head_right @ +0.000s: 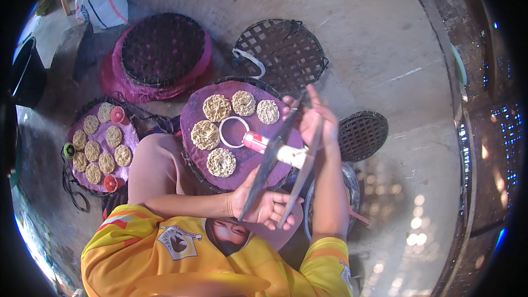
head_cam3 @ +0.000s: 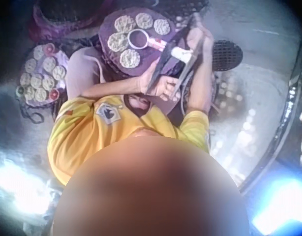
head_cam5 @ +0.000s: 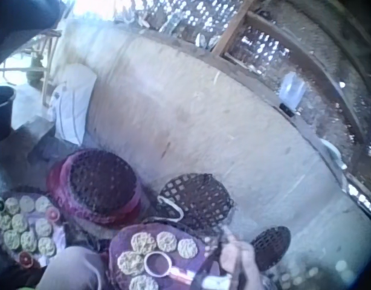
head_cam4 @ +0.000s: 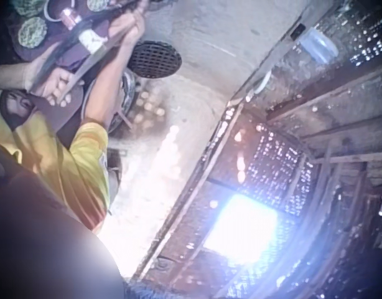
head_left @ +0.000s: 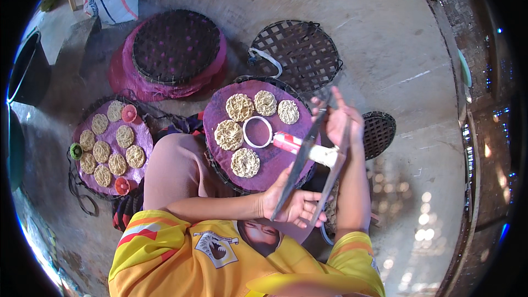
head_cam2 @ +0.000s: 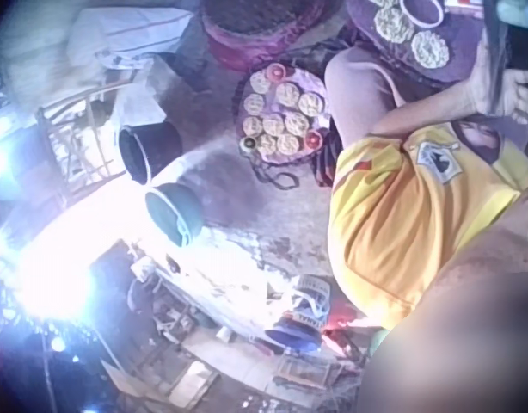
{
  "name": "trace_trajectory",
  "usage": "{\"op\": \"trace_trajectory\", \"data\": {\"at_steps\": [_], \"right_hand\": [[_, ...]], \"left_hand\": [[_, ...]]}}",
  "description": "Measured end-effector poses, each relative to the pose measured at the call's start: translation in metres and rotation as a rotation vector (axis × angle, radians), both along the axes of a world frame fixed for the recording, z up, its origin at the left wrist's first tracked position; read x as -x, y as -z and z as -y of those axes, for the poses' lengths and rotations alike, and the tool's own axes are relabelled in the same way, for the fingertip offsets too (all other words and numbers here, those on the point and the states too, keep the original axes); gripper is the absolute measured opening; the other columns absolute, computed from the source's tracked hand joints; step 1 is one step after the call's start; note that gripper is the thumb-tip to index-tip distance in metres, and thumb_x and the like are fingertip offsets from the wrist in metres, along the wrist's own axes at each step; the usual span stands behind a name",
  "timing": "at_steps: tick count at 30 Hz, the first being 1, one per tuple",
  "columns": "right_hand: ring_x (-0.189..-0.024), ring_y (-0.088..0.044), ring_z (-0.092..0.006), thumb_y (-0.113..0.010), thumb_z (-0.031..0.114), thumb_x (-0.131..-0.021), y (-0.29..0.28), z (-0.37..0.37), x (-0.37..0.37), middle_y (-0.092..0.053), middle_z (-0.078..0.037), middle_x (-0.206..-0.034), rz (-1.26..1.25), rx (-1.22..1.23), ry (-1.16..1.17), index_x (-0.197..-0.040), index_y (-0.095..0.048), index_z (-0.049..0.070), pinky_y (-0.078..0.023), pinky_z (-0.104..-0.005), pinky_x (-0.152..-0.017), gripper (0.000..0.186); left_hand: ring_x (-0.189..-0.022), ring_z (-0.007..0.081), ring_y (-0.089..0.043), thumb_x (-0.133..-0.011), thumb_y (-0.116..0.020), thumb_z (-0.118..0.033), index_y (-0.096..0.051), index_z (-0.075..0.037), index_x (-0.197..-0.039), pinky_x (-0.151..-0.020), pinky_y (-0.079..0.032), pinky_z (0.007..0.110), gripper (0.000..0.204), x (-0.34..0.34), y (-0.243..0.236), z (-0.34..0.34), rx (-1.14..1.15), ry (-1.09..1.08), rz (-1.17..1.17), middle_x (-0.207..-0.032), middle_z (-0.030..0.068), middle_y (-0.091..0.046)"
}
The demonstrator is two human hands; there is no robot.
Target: The person scoops dough from a bowl and presses it into a handheld mold to form round patterned cakes, then places them on a purple mat. The process repeats with multiple units being produced and arranged on the mat.
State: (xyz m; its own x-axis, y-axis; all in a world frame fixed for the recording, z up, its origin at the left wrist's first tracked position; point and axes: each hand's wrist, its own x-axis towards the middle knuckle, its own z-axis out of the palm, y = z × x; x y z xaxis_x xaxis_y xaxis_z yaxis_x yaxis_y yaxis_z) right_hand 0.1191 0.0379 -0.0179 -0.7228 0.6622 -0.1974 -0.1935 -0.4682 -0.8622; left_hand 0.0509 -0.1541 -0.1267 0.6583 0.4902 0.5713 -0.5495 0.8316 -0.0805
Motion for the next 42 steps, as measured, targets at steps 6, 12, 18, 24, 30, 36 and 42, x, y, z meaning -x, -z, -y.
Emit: {"op": "trace_trajectory", "data": {"at_steps": [6, 12, 18, 24, 30, 36, 42], "right_hand": [[-0.093, -0.054, -0.0421, -0.054, 0.023, -0.073, 0.062, -0.053, 0.035, -0.05, -0.027, -0.104, 0.473, 0.189, 0.033, -0.129, -0.03, 0.014, -0.041, -0.0504, -0.085, 0.062], [-0.092, -0.055, -0.0416, -0.052, 0.024, -0.072, 0.076, -0.086, 0.061, -0.052, -0.025, -0.101, 0.722, 0.149, -0.056, -0.13, -0.028, 0.014, -0.042, -0.0524, -0.079, 0.063], [-0.068, -0.059, -0.028, -0.057, 0.027, -0.068, 0.075, -0.084, 0.072, -0.059, -0.019, -0.085, 0.877, 0.087, -0.017, -0.118, -0.042, 0.01, -0.046, -0.0378, -0.063, 0.055], [-0.076, -0.057, -0.0314, -0.058, 0.065, -0.071, 0.079, -0.062, 0.086, -0.053, -0.019, -0.089, 0.875, 0.121, -0.068, -0.119, -0.039, 0.006, -0.048, -0.0429, -0.07, 0.078], [-0.072, -0.057, -0.0301, -0.055, 0.075, -0.067, 0.079, -0.065, 0.112, -0.052, -0.019, -0.085, 0.76, 0.041, -0.037, -0.116, -0.041, 0.006, -0.048, -0.0408, -0.068, 0.086], [-0.069, -0.054, -0.0287, -0.054, 0.076, -0.068, 0.077, -0.086, 0.108, -0.049, -0.02, -0.085, 0.779, -0.054, 0.058, -0.113, -0.044, 0.008, -0.047, -0.0394, -0.065, 0.082], [-0.067, -0.054, -0.0277, -0.055, 0.072, -0.071, 0.083, -0.093, 0.077, -0.052, -0.018, -0.079, 0.894, -0.094, 0.119, -0.108, -0.045, 0.008, -0.047, -0.0371, -0.063, 0.075]], "left_hand": [[-0.109, 0.0266, -0.05, -0.073, -0.043, -0.074, -0.032, -0.006, -0.138, -0.083, -0.04, 0.037, 0.095, 0.0, 0.027, -0.016, 0.122, -0.078, 0.234, -0.116, 0.013, -0.051], [-0.105, 0.025, -0.048, -0.079, -0.045, -0.063, -0.038, -0.003, -0.132, -0.077, -0.039, 0.035, 0.08, 0.009, 0.029, -0.032, 0.176, -0.11, 0.288, -0.111, 0.0101, -0.05], [-0.102, 0.0252, -0.047, -0.078, -0.046, -0.062, -0.044, -0.002, -0.126, -0.073, -0.039, 0.034, 0.077, 0.012, 0.029, -0.035, 0.204, -0.126, 0.314, -0.107, 0.0098, -0.049], [-0.103, 0.0277, -0.051, -0.074, -0.047, -0.067, -0.044, 0.0, -0.125, -0.073, -0.04, 0.033, 0.085, 0.01, 0.028, -0.02, 0.208, -0.246, 0.278, -0.11, 0.013, -0.053], [-0.096, 0.0287, -0.06, -0.069, -0.029, -0.083, -0.051, 0.0, -0.116, -0.066, -0.042, 0.033, 0.099, 0.025, 0.041, -0.033, 0.238, -0.292, 0.117, -0.102, 0.0151, -0.061], [-0.087, 0.0281, -0.063, -0.071, -0.026, -0.083, -0.055, 0.0, -0.109, -0.058, -0.043, 0.031, 0.096, 0.026, 0.051, -0.06, 0.238, -0.241, 0.017, -0.096, 0.0131, -0.063], [-0.081, 0.0284, -0.064, -0.073, -0.023, -0.08, -0.058, 0.0, -0.103, -0.053, -0.041, 0.03, 0.092, 0.004, 0.055, -0.062, 0.303, -0.157, -0.019, -0.087, 0.0115, -0.064]]}}
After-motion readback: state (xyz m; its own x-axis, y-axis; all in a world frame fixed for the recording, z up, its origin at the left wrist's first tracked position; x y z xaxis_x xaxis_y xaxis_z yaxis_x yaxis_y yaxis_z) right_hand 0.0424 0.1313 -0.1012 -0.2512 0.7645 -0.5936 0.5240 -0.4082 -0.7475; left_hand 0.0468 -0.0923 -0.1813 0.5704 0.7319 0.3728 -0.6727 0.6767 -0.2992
